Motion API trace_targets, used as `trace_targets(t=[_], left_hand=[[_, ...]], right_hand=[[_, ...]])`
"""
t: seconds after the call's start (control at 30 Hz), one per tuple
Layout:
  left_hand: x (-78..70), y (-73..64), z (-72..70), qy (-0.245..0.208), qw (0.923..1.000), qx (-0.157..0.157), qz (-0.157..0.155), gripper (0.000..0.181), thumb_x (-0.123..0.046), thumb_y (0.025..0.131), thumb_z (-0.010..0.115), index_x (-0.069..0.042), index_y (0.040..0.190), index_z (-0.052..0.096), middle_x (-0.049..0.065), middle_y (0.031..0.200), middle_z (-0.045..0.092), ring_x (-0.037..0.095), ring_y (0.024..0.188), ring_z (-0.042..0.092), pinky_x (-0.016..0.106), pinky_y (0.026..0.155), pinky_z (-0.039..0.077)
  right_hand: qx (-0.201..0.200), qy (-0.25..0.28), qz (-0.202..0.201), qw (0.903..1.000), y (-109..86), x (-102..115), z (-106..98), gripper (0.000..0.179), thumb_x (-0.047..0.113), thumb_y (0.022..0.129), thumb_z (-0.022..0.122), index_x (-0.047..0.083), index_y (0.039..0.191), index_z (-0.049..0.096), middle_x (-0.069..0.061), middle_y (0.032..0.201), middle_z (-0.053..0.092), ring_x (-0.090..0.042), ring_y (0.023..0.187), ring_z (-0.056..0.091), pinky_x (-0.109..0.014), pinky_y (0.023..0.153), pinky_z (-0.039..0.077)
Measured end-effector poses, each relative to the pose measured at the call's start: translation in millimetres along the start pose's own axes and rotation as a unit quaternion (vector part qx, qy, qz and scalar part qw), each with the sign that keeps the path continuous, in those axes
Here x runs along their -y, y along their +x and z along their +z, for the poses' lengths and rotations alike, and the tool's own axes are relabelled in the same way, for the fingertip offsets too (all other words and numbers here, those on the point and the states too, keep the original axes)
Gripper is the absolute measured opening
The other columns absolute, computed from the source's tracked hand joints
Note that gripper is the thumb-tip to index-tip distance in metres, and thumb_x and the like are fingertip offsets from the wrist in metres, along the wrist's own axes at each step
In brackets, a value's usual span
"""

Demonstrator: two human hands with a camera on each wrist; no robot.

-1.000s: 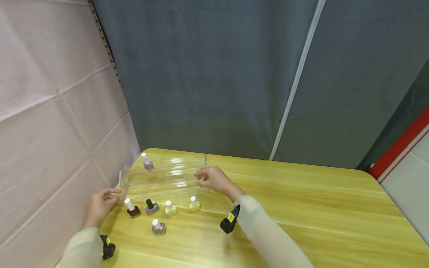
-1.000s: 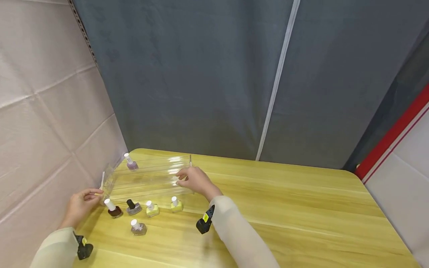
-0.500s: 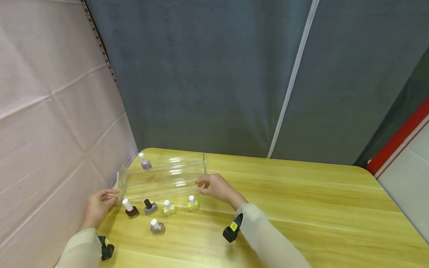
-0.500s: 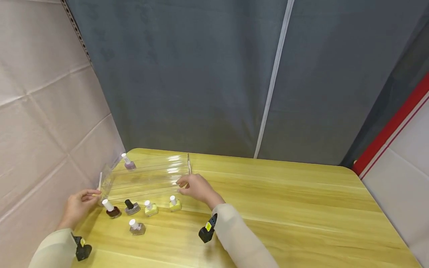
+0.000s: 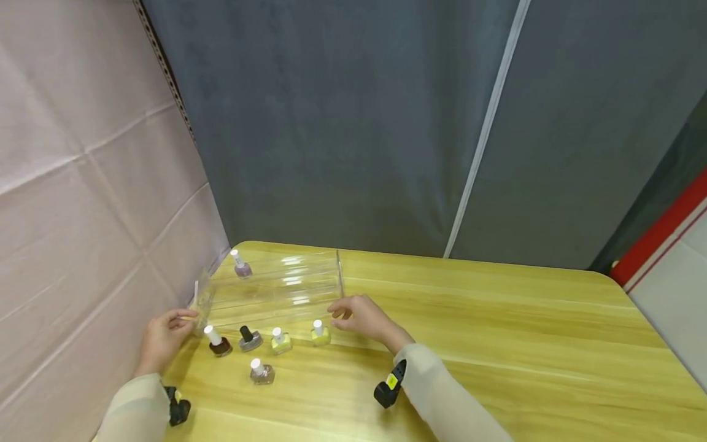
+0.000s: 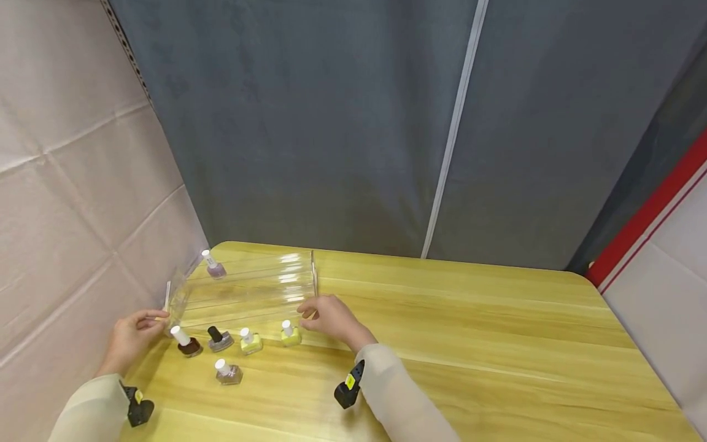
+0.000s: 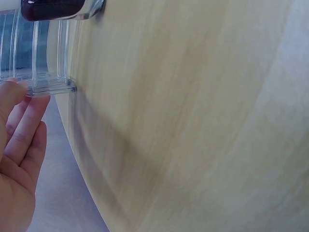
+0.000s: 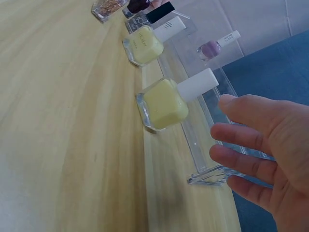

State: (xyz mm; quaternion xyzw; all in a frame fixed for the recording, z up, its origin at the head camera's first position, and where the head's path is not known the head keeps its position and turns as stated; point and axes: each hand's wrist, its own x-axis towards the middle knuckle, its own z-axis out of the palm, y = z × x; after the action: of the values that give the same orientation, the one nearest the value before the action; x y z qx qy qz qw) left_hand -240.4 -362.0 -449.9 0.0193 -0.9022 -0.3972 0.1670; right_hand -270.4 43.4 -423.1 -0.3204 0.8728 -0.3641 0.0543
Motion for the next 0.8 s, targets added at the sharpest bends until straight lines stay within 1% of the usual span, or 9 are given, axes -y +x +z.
trace_targets(t=[0.13, 0.27, 0.47, 0.57, 0.67, 0.8], left_hand=[[-0.6, -0.2, -0.8, -0.003, 1.0, 0.001, -0.006, 0.018, 0.005, 0.084, 0.062, 0.01, 0.101, 0.064, 0.022, 0.08, 0.067, 0.013, 0.062, 0.063, 0.017, 0.053, 0.046], [-1.3, -0.7, -0.5, -0.002, 0.9999, 0.002, -0.016, 0.019, 0.005, 0.084, 0.062, 0.009, 0.102, 0.063, 0.02, 0.08, 0.067, 0.013, 0.063, 0.063, 0.018, 0.052, 0.047], [-3.0, -0.6, 0.9, -0.008, 0.9997, -0.005, -0.021, 0.019, 0.006, 0.084, 0.062, 0.01, 0.102, 0.064, 0.021, 0.079, 0.067, 0.013, 0.06, 0.062, 0.02, 0.049, 0.046], [-3.4, -0.7, 1.1, -0.01, 0.9997, -0.005, -0.021, 0.019, 0.006, 0.084, 0.062, 0.01, 0.102, 0.064, 0.021, 0.079, 0.066, 0.01, 0.059, 0.061, 0.02, 0.048, 0.045], [-3.9, -0.9, 0.9, -0.01, 0.9997, -0.006, -0.023, 0.019, 0.006, 0.084, 0.063, 0.01, 0.102, 0.064, 0.02, 0.079, 0.066, 0.009, 0.059, 0.06, 0.021, 0.048, 0.045], [-4.0, -1.1, 1.7, -0.005, 0.9997, -0.006, -0.025, 0.018, 0.004, 0.084, 0.063, 0.009, 0.102, 0.064, 0.02, 0.079, 0.066, 0.009, 0.059, 0.059, 0.02, 0.047, 0.045]], right_hand=[[0.009, 0.007, 0.006, 0.9999, -1.1, -1, 5, 0.027, 0.014, 0.086, 0.067, 0.005, 0.112, 0.066, -0.005, 0.099, 0.069, -0.012, 0.084, 0.063, -0.021, 0.073, 0.049], [0.019, 0.015, 0.016, 0.9996, -2.7, -4, 11, 0.026, 0.013, 0.086, 0.068, 0.006, 0.111, 0.067, -0.004, 0.102, 0.068, -0.01, 0.084, 0.063, -0.019, 0.073, 0.049], [0.018, 0.029, 0.006, 0.9994, -2.6, -8, 21, 0.027, 0.011, 0.084, 0.07, 0.004, 0.11, 0.067, -0.005, 0.102, 0.068, -0.01, 0.084, 0.064, -0.017, 0.073, 0.049], [0.015, 0.03, 0.005, 0.9994, -1.8, -10, 25, 0.027, 0.012, 0.083, 0.07, 0.005, 0.109, 0.067, -0.005, 0.104, 0.067, -0.009, 0.084, 0.063, -0.017, 0.073, 0.048], [0.011, 0.033, -0.004, 0.9994, -0.7, -12, 28, 0.026, 0.01, 0.082, 0.071, 0.004, 0.107, 0.068, -0.006, 0.106, 0.067, -0.009, 0.083, 0.064, -0.017, 0.072, 0.048], [0.003, 0.036, -0.013, 0.9993, 0.5, -14, 31, 0.026, 0.008, 0.08, 0.073, 0.003, 0.106, 0.068, -0.007, 0.099, 0.068, -0.011, 0.081, 0.065, -0.017, 0.071, 0.049]])
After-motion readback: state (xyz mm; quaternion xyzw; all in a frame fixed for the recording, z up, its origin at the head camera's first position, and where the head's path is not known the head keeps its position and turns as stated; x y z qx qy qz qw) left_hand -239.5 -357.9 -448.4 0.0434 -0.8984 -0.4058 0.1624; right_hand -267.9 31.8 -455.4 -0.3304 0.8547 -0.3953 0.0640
